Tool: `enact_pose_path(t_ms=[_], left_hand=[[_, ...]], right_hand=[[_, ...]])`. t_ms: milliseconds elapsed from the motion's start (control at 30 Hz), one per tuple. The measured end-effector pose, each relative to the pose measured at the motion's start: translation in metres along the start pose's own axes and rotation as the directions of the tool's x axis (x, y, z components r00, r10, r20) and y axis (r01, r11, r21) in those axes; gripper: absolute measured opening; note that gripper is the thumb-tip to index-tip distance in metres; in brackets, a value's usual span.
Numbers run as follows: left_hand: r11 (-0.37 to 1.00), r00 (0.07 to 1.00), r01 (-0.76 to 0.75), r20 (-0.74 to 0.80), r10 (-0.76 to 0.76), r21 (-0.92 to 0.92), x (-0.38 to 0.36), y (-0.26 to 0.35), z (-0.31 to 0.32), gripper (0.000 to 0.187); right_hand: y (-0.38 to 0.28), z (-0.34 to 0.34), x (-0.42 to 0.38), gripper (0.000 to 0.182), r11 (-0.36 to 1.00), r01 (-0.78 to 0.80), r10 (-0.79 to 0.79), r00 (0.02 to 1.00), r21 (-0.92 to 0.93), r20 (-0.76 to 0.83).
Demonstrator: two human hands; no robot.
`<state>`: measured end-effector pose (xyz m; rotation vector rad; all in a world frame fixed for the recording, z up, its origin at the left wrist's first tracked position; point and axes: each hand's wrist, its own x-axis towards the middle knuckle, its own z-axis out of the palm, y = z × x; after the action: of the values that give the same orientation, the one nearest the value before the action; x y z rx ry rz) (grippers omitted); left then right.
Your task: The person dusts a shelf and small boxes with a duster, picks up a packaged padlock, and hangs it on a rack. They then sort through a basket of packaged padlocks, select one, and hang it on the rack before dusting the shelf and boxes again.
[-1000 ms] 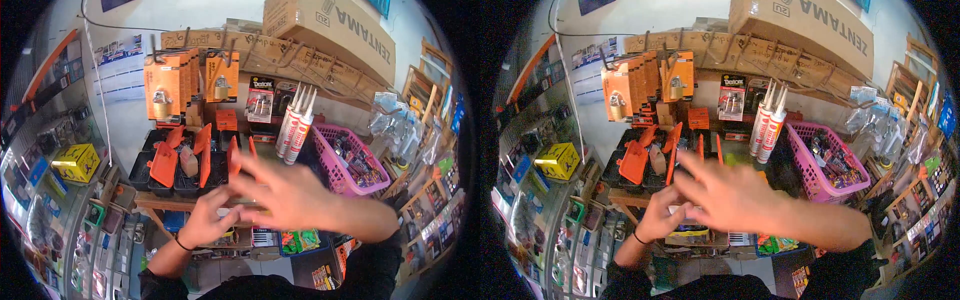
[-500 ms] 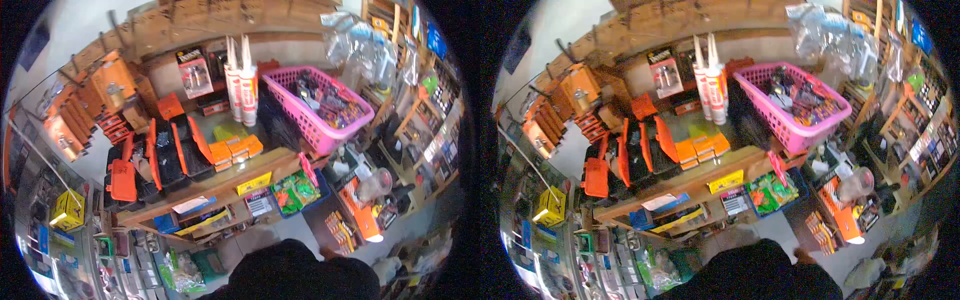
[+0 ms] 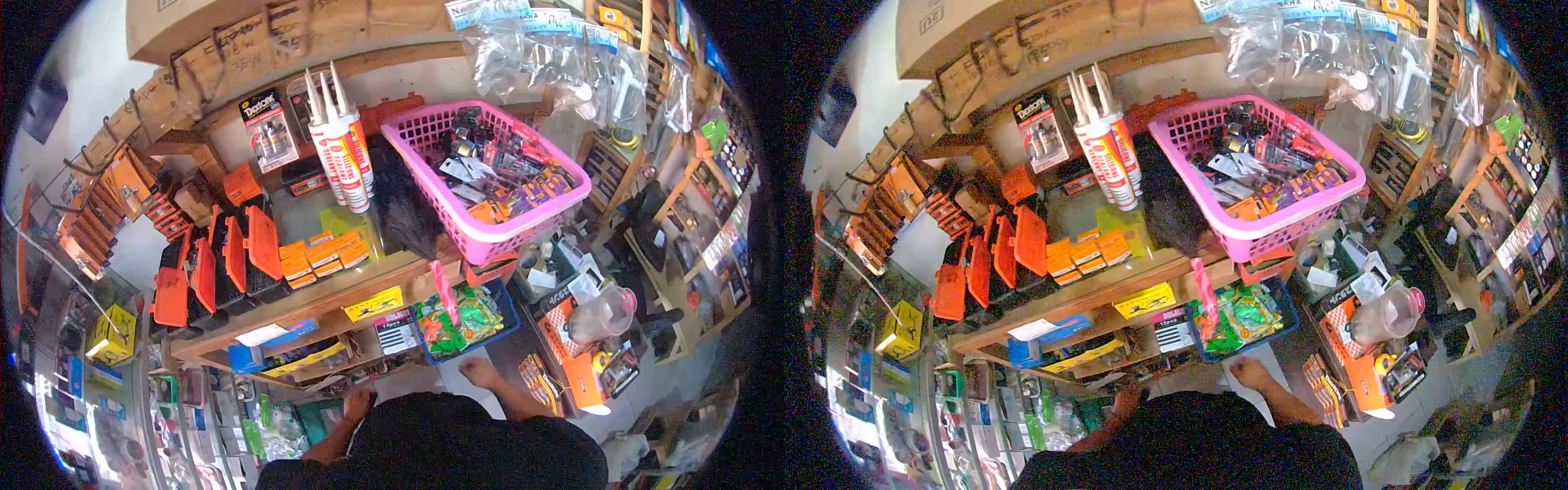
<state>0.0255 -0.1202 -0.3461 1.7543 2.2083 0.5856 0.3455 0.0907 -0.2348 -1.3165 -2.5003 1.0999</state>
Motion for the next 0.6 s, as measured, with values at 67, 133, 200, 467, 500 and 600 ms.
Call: enact_pose_path(t_ms=[67,133,200,467,500,600], left_hand=[[0.983,0.981,-0.124,-0.164,0.101,-0.137,0.057,0.057,-0.044,0.021],[0.93,0.962,-0.1,-0.274,-0.001,-0.353,0.101,0.144,-0.126,0.016],[0.905,0.95,-0.144,-0.313,0.013,-0.4,0.13,0.187,-0.167,0.012],[0.753,0.689,-0.647,-0.517,0.508,-0.122,0.209,0.331,-0.303,0.01],[0.681,0.597,-0.729,-0.544,0.59,-0.062,0.221,0.347,-0.313,0.01],[0.634,0.58,-0.769,-0.501,0.642,-0.078,0.261,0.386,-0.326,0.011]], right_hand=[[-0.054,-0.061,0.019,0.029,0.978,0.011,-0.04,0.99,0.207,0.134],[-0.098,-0.108,0.022,0.027,0.918,0.322,-0.349,0.933,0.229,0.087],[-0.132,-0.144,0.026,0.028,0.906,0.396,-0.422,0.871,0.15,0.251],[-0.17,-0.253,0.015,0.027,0.758,0.61,-0.597,0.509,0.23,0.62],[-0.168,-0.262,0.015,0.027,0.756,0.611,-0.6,0.505,0.233,0.621],[-0.168,-0.291,0.01,0.031,0.689,0.669,-0.687,0.479,0.279,0.547]])
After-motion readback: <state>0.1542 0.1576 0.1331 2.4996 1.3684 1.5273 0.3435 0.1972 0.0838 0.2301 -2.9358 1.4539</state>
